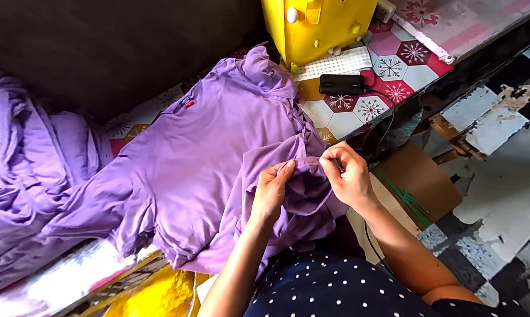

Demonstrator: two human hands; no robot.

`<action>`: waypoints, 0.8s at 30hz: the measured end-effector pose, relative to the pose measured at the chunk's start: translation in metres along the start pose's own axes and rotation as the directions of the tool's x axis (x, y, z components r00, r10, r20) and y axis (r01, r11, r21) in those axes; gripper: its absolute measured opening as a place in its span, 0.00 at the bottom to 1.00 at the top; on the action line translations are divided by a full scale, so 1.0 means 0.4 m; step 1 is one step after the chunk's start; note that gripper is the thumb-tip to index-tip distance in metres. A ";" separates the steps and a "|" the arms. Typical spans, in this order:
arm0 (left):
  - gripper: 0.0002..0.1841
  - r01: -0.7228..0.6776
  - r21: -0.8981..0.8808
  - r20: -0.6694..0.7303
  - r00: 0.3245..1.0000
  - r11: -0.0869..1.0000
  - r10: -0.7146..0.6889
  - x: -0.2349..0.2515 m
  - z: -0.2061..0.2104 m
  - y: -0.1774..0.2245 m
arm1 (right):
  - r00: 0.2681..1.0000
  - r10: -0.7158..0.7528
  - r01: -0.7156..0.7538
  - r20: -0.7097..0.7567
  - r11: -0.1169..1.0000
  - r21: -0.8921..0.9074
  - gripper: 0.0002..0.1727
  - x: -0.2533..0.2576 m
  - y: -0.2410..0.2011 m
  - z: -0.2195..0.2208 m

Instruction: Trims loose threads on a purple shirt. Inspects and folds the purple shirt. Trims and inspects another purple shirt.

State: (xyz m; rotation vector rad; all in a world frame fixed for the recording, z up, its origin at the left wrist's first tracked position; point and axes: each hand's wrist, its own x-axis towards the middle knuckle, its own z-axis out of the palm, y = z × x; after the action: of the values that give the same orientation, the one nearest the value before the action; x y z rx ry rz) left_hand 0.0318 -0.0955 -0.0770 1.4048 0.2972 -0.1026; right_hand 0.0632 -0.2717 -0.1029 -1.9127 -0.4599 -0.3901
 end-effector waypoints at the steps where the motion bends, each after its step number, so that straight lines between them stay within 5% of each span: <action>1: 0.20 0.008 -0.010 -0.005 1.000 1.000 -0.008 -0.001 0.000 0.002 | 1.000 0.012 -0.012 -0.025 1.000 0.019 0.04 0.000 -0.005 -0.005; 5: 0.24 0.036 -0.017 0.006 0.999 0.999 -0.036 -0.003 0.003 0.007 | 0.990 -0.135 0.137 -0.043 0.990 0.037 0.06 -0.003 -0.032 0.002; 10: 0.20 -0.008 -0.003 0.047 0.999 1.000 0.008 -0.002 -0.004 0.003 | 0.988 -0.087 0.113 0.128 0.971 -0.212 0.32 -0.014 -0.055 0.009; 15: 0.07 -0.109 0.040 -0.052 0.992 0.993 0.111 -0.006 -0.007 0.007 | 0.979 -0.134 0.168 0.157 0.959 -0.228 0.22 -0.018 -0.032 -0.013; 24: 0.07 -0.225 0.083 -0.069 0.971 0.971 0.231 -0.016 0.012 0.018 | 0.929 -0.365 0.364 0.061 0.871 -0.331 0.16 0.003 -0.009 -0.006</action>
State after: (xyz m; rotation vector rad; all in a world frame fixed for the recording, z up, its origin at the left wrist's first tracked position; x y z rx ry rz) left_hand 0.0283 -0.0996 -0.0677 1.5104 0.1962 0.1320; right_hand 0.0624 -0.2724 -0.0986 -2.1549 -0.8006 -0.7616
